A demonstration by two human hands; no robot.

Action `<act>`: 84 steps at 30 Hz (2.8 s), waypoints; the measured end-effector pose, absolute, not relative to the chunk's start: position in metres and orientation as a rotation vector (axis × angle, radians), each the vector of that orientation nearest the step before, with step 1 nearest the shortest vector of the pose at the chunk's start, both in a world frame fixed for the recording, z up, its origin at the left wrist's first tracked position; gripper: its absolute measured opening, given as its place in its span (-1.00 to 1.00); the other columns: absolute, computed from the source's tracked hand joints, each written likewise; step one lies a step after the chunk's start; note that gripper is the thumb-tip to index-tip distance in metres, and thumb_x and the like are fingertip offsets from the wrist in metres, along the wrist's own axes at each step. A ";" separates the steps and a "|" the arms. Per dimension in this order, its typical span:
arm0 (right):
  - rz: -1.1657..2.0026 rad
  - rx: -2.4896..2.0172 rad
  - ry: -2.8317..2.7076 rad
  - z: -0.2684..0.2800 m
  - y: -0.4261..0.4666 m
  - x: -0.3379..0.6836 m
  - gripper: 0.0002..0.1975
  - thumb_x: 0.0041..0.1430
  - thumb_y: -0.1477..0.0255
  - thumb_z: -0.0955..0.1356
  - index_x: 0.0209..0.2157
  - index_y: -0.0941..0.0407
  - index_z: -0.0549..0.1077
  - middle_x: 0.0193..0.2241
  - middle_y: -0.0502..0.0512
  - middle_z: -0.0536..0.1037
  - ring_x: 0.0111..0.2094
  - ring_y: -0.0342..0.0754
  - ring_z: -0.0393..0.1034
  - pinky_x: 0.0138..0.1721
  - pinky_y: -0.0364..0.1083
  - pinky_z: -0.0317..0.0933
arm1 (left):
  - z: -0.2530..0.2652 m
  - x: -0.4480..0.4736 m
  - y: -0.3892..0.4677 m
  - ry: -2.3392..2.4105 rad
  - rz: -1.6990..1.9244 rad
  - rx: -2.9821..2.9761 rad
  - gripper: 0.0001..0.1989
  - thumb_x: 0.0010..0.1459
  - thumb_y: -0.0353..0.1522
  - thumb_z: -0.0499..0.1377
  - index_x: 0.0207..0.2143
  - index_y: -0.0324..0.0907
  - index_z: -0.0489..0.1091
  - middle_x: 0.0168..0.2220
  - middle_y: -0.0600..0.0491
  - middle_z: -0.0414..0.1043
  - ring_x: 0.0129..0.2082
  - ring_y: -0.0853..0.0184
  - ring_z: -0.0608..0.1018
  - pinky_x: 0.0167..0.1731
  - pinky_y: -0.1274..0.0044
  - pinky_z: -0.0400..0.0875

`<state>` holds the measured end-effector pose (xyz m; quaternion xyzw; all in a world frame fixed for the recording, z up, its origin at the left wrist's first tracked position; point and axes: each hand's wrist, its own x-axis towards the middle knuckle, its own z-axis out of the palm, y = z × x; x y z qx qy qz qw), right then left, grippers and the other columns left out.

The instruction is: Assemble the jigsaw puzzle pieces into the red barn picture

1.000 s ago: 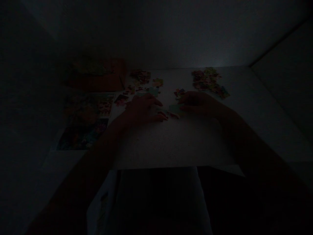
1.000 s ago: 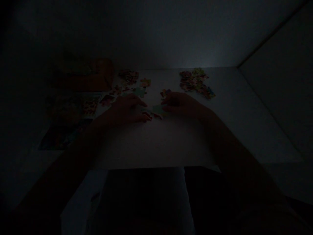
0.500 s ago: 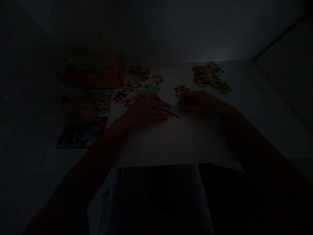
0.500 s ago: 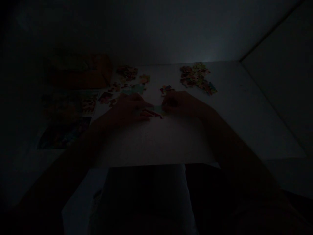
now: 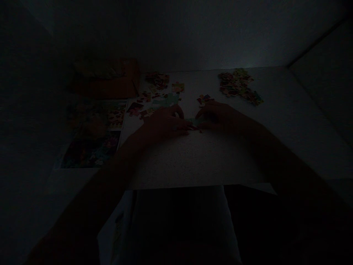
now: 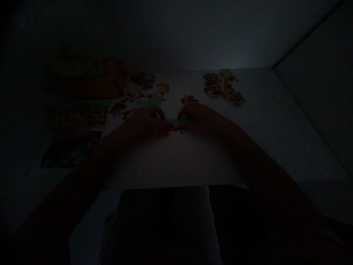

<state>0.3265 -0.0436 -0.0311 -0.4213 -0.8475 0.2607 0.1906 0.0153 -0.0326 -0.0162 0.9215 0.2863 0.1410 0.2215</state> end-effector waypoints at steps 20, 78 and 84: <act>0.174 -1.489 -2.197 -0.049 -0.017 0.365 -0.47 0.29 -0.03 0.58 0.14 -0.03 0.72 0.16 0.26 0.51 0.23 0.29 0.42 0.32 0.29 0.35 | -0.020 0.016 -0.028 0.895 0.304 2.766 -0.69 0.54 -0.04 0.26 0.20 0.27 0.69 0.20 -0.03 0.50 -0.11 0.24 0.58 0.06 0.29 0.44; 0.127 -1.490 -2.204 -0.035 0.018 0.308 -0.46 0.41 -0.16 0.44 0.05 -0.01 0.69 0.02 0.22 0.65 0.15 0.34 0.49 0.40 0.47 0.09 | -0.007 -0.024 -0.007 1.726 0.322 2.362 -0.40 0.35 0.05 0.38 0.28 -0.05 0.53 0.36 -0.24 0.45 0.37 -0.20 0.44 0.40 -0.10 0.23; 0.117 -1.440 -2.325 -0.043 0.013 0.249 -0.50 0.40 -0.07 0.47 0.16 -0.05 0.65 0.23 0.20 0.54 0.30 0.36 0.33 0.37 0.42 0.04 | -0.009 -0.028 -0.002 1.761 0.367 2.369 -0.66 0.44 -0.11 0.30 0.12 -0.07 0.59 0.21 -0.20 0.55 0.25 -0.17 0.54 0.37 -0.16 0.20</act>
